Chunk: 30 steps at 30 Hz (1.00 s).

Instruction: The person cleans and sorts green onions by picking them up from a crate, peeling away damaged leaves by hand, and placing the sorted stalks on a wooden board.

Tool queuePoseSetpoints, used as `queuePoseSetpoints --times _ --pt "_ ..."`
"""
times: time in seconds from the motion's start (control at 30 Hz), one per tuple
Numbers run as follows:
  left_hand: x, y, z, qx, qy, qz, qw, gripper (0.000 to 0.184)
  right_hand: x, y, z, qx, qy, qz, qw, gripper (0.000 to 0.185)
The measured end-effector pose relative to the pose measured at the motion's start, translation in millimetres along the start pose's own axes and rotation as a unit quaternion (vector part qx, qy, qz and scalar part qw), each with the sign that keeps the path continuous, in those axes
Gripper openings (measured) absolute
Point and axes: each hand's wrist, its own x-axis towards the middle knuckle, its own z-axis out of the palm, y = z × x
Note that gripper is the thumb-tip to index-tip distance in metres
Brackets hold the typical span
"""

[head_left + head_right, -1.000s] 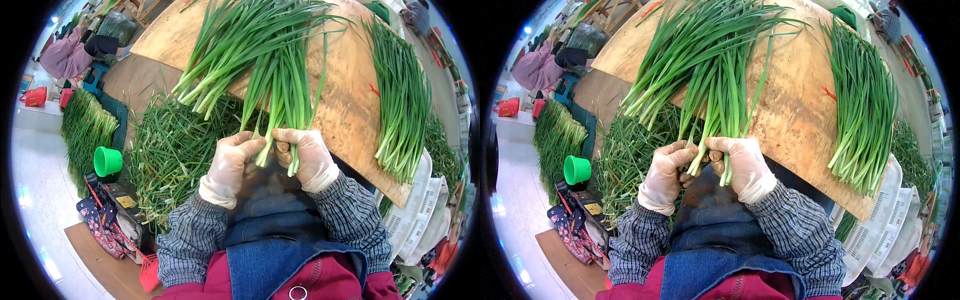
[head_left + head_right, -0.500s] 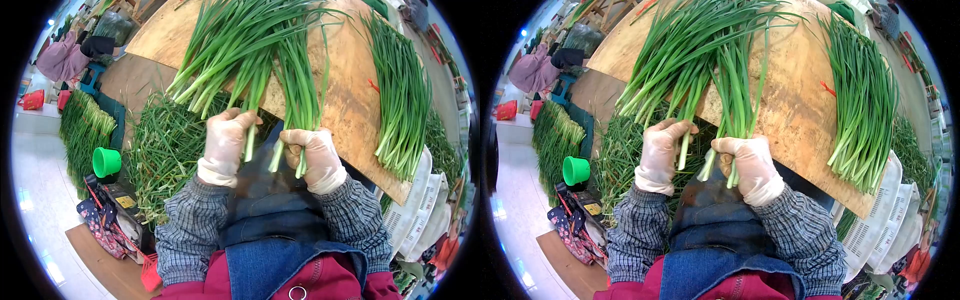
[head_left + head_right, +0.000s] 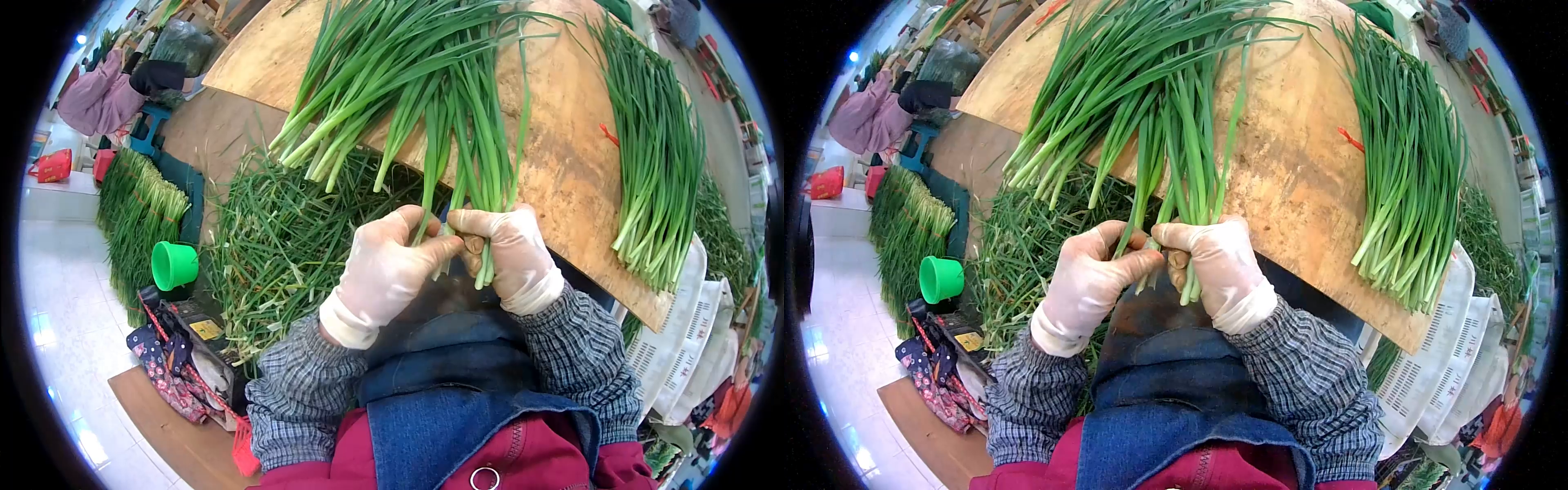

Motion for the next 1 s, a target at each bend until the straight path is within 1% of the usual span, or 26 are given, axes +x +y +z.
queuePoseSetpoints --times 0.07,0.1,0.2,0.23,0.33,0.43,0.53,0.57,0.6,0.67,0.7,0.8,0.87,0.93,0.97,1.0 --pt "3 -2 1 -0.090 -0.015 -0.014 0.996 0.011 -3 -2 3 -0.008 0.015 -0.005 1.000 0.010" --pt "5 -2 1 -0.137 -0.022 -0.037 0.990 0.009 -4 -3 4 -0.014 0.023 -0.008 1.000 0.010" --pt "6 -11 8 -0.023 0.024 0.016 0.999 0.008 -3 -3 1 -0.039 0.027 -0.022 0.999 0.009" --pt "6 -10 9 -0.019 0.034 0.012 0.999 0.008 -2 -2 0 -0.048 0.027 -0.026 0.998 0.009" --pt "2 -7 12 0.084 0.069 0.099 0.989 0.008 -1 -2 -2 -0.037 0.020 -0.026 0.999 0.009" --pt "3 4 8 0.152 -0.006 0.091 0.984 0.010 -2 -6 5 -0.034 0.044 -0.007 0.998 0.009" --pt "11 -7 2 0.075 -0.020 0.077 0.994 0.011 -1 -6 -3 0.006 -0.015 -0.002 1.000 0.010" --pt "10 -2 4 -0.035 -0.014 0.041 0.998 0.010 -3 -7 -5 -0.001 -0.005 -0.006 1.000 0.011" --pt "7 6 -1 -0.101 -0.004 0.001 0.995 0.005 -3 -8 -8 -0.005 -0.001 -0.001 1.000 0.011" --pt "7 4 -13 -0.145 0.015 -0.027 0.989 0.005 -4 -10 -14 -0.011 0.009 0.010 1.000 0.012" --pt "6 2 -12 -0.165 0.023 -0.019 0.986 0.008 -3 -7 -16 -0.030 0.013 0.005 0.999 0.012" --pt "4 3 -12 -0.165 0.012 -0.048 0.985 0.010 -5 -1 -3 -0.037 0.035 0.035 0.998 0.012" --pt "4 1 -13 -0.170 -0.006 -0.051 0.984 0.013 0 7 1 0.031 -0.004 0.067 0.997 0.014" --pt "-4 7 -17 -0.156 -0.017 -0.038 0.987 0.014 13 22 2 0.110 -0.035 0.073 0.991 0.012" --pt "-12 14 -25 -0.139 -0.025 -0.047 0.989 0.016 15 24 -1 0.099 -0.052 0.081 0.990 0.012" --pt "-23 13 -32 -0.105 0.014 -0.032 0.994 0.016 14 23 -1 0.067 -0.049 0.074 0.994 0.013"
